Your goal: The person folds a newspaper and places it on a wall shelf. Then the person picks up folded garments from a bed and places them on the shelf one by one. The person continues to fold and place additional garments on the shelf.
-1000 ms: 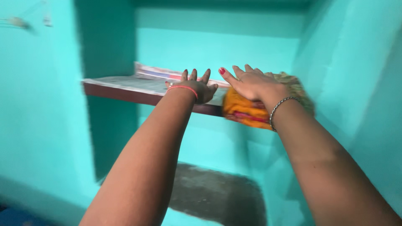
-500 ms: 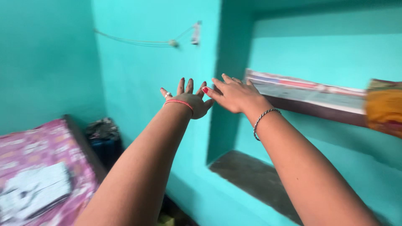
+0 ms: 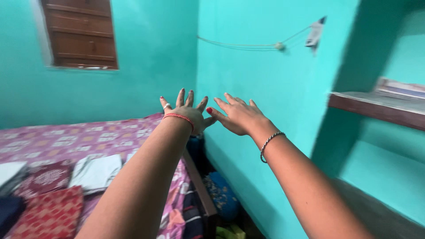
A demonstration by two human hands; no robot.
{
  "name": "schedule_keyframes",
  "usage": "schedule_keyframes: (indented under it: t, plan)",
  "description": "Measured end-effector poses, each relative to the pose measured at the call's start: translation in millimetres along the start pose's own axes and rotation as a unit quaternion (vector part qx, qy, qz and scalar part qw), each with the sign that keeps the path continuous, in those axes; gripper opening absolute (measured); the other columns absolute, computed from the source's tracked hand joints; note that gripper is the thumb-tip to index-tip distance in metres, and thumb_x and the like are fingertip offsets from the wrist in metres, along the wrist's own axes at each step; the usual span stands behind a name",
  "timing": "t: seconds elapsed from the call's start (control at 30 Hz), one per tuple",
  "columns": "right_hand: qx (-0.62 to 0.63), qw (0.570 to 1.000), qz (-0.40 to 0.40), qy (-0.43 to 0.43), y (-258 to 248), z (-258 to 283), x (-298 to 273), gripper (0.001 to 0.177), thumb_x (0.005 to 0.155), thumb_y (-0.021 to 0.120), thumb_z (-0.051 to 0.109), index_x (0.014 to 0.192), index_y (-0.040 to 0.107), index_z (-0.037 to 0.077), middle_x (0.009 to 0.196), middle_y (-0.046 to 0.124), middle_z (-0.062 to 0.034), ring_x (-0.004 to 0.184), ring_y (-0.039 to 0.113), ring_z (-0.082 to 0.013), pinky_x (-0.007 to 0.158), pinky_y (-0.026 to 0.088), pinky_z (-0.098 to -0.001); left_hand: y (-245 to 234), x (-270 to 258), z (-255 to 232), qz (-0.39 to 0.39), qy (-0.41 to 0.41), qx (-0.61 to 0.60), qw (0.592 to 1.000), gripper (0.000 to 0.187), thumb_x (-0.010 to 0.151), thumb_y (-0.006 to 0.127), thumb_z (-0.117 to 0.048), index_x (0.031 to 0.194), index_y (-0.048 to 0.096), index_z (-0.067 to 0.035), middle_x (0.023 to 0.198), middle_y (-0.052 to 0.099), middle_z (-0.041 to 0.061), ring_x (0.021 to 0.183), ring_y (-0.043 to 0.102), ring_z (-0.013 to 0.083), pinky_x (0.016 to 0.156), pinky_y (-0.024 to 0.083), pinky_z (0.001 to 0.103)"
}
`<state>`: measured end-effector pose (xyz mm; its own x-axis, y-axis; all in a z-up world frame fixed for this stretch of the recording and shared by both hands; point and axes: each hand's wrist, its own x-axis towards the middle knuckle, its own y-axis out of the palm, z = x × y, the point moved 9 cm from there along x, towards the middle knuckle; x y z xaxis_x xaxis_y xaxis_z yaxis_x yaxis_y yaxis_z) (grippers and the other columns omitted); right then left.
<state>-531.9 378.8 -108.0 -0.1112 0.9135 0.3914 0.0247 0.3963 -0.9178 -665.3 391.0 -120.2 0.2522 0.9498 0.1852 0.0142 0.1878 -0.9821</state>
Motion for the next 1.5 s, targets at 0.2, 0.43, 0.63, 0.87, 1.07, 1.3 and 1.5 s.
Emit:
schedule_keyframes:
  t: [0.2, 0.43, 0.63, 0.87, 1.07, 1.3, 1.5]
  plan:
    - [0.007, 0.998, -0.004, -0.058, 18.5, 50.9, 49.3, 0.085, 0.089, 0.022, 0.08, 0.161, 0.026, 0.034, 0.17, 0.018, -0.0054, 0.155, 0.02, -0.027, 0.122, 0.018, -0.0629, 17.6, 8.7, 80.7, 0.005, -0.087, 0.024, 0.996, 0.08, 0.096, 0.029, -0.076, 0.163, 0.002, -0.042, 0.174, -0.007, 0.0, 0.159, -0.014, 0.0275, 0.121, 0.0, 0.073]
    - [0.035, 0.992, 0.01, -0.124, 50.3, 122.3, 93.0, 0.088, 0.089, 0.022, 0.083, 0.161, 0.025, 0.033, 0.17, 0.016, -0.0052, 0.156, 0.018, -0.0273, 0.123, 0.017, -0.063, 30.9, -10.1, 178.7, 0.01, -0.185, 0.053, 0.981, 0.08, 0.095, 0.026, -0.078, 0.163, 0.001, -0.043, 0.173, -0.008, -0.001, 0.159, -0.014, 0.0267, 0.12, -0.001, 0.073]
    - [0.019, 0.982, 0.029, -0.186, 76.5, 196.5, 123.1, 0.088, 0.089, 0.046, 0.075, 0.163, 0.021, 0.034, 0.171, 0.012, -0.0052, 0.156, 0.019, -0.0263, 0.123, 0.018, -0.0621, 33.3, -22.0, 261.6, 0.016, -0.232, 0.063, 0.971, 0.08, 0.095, 0.029, -0.077, 0.163, 0.002, -0.044, 0.173, -0.008, 0.0, 0.159, -0.014, 0.0269, 0.119, -0.002, 0.074]
    - [0.042, 0.978, 0.036, -0.203, 111.9, 302.0, 167.8, 0.086, 0.091, 0.052, 0.069, 0.162, 0.019, 0.033, 0.171, 0.01, -0.0056, 0.156, 0.018, -0.0269, 0.123, 0.018, -0.0618, 61.4, -37.2, 381.6, 0.035, -0.254, 0.087, 0.963, 0.079, 0.096, 0.03, -0.077, 0.163, 0.005, -0.044, 0.174, -0.008, 0.0, 0.159, -0.014, 0.0258, 0.119, -0.004, 0.075]
    - [0.031, 0.977, 0.032, -0.209, 143.6, 383.8, 194.0, 0.085, 0.092, 0.053, 0.067, 0.162, 0.02, 0.032, 0.171, 0.011, -0.007, 0.155, 0.019, -0.029, 0.123, 0.018, -0.0627, 89.8, -50.8, 490.6, 0.059, -0.279, 0.109, 0.952, 0.078, 0.095, 0.029, -0.077, 0.163, 0.004, -0.046, 0.173, -0.009, -0.002, 0.159, -0.015, 0.0253, 0.118, -0.003, 0.075]
    - [0.025, 0.965, 0.017, -0.262, 185.7, 457.7, 219.4, 0.083, 0.092, 0.062, 0.057, 0.161, 0.024, 0.031, 0.17, 0.014, -0.0082, 0.154, 0.021, -0.0299, 0.124, 0.02, -0.0533, 146.1, -56.3, 577.1, 0.079, -0.304, 0.094, 0.945, 0.078, 0.098, 0.03, -0.077, 0.164, 0.007, -0.044, 0.174, -0.004, 0.001, 0.16, -0.009, 0.0262, 0.119, -0.003, 0.076]
    - [0.063, 0.957, 0.045, -0.279, 230.0, 495.1, 258.3, 0.083, 0.09, 0.064, 0.051, 0.16, 0.025, 0.029, 0.17, 0.017, -0.0055, 0.152, 0.03, -0.0294, 0.12, 0.033, -0.0497, 191.7, -53.1, 637.6, 0.096, -0.34, 0.099, 0.93, 0.079, 0.097, 0.044, -0.072, 0.163, 0.012, -0.043, 0.174, -0.001, 0.003, 0.16, -0.009, 0.0291, 0.116, 0.002, 0.078]
